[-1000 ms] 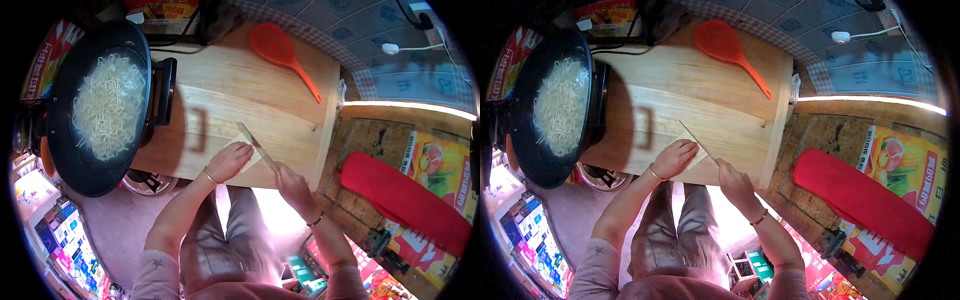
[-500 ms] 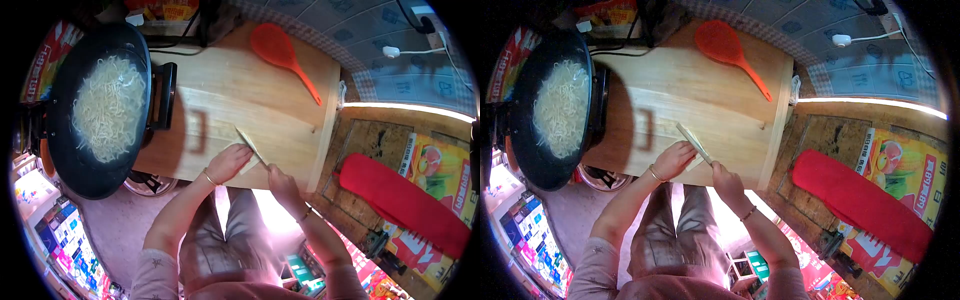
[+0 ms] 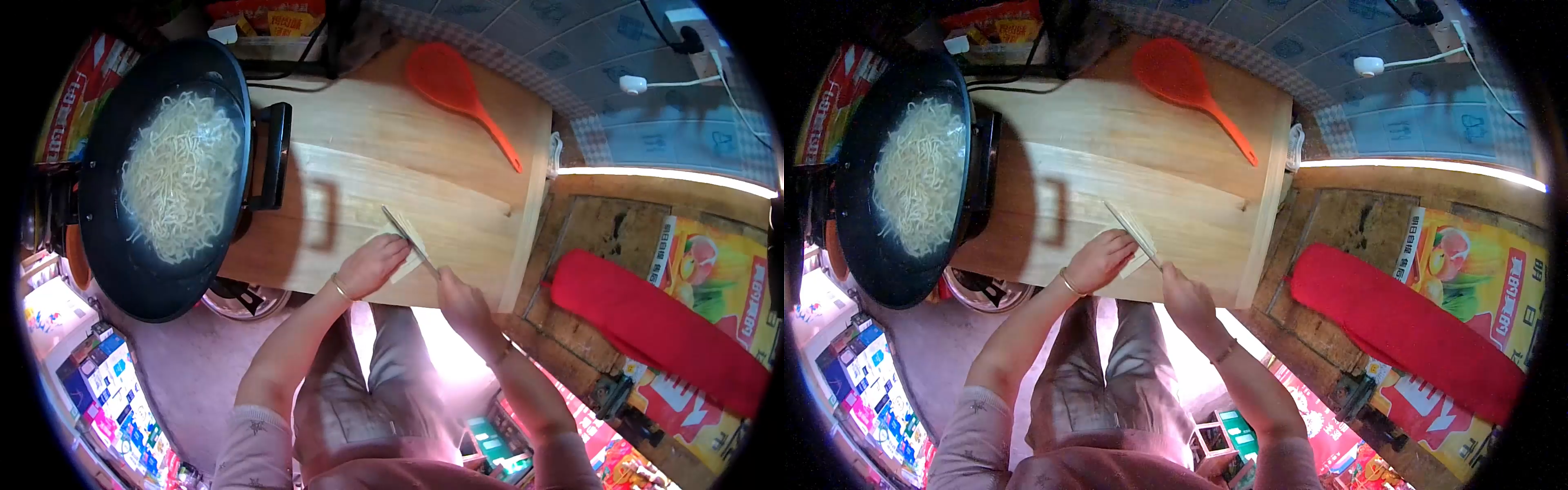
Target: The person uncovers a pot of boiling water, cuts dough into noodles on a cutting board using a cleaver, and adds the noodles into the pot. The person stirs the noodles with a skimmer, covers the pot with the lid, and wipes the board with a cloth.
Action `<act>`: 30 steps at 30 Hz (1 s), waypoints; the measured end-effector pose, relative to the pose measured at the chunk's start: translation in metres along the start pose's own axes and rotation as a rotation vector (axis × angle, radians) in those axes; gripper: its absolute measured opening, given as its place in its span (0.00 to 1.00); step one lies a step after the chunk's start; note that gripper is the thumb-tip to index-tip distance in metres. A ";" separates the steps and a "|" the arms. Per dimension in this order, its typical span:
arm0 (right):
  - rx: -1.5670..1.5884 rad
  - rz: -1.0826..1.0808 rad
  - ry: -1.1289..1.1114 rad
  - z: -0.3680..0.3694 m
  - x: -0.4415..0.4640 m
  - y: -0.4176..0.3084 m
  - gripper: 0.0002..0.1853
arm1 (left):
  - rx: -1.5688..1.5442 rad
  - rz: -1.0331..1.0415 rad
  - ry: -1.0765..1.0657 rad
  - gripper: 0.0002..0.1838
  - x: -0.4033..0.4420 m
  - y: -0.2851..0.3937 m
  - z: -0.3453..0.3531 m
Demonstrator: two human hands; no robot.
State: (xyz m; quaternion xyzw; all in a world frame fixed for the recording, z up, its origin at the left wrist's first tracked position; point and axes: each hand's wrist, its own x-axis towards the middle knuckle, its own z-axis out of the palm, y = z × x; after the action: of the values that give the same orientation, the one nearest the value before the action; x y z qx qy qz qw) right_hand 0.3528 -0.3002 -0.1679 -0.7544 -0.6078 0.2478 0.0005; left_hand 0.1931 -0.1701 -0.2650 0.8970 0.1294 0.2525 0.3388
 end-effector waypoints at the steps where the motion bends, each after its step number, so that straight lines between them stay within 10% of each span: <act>1: -0.013 0.012 0.033 0.007 0.003 0.000 0.05 | 0.001 0.000 -0.015 0.16 0.000 0.001 0.000; 30: -0.028 -0.040 0.016 -0.013 -0.010 -0.010 0.04 | 0.001 -0.001 -0.012 0.13 0.000 0.003 -0.007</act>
State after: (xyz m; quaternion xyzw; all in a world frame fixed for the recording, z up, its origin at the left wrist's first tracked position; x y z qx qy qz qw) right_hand 0.3473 -0.3023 -0.1495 -0.7439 -0.6262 0.2332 -0.0001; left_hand 0.1892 -0.1686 -0.2591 0.8986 0.1279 0.2471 0.3393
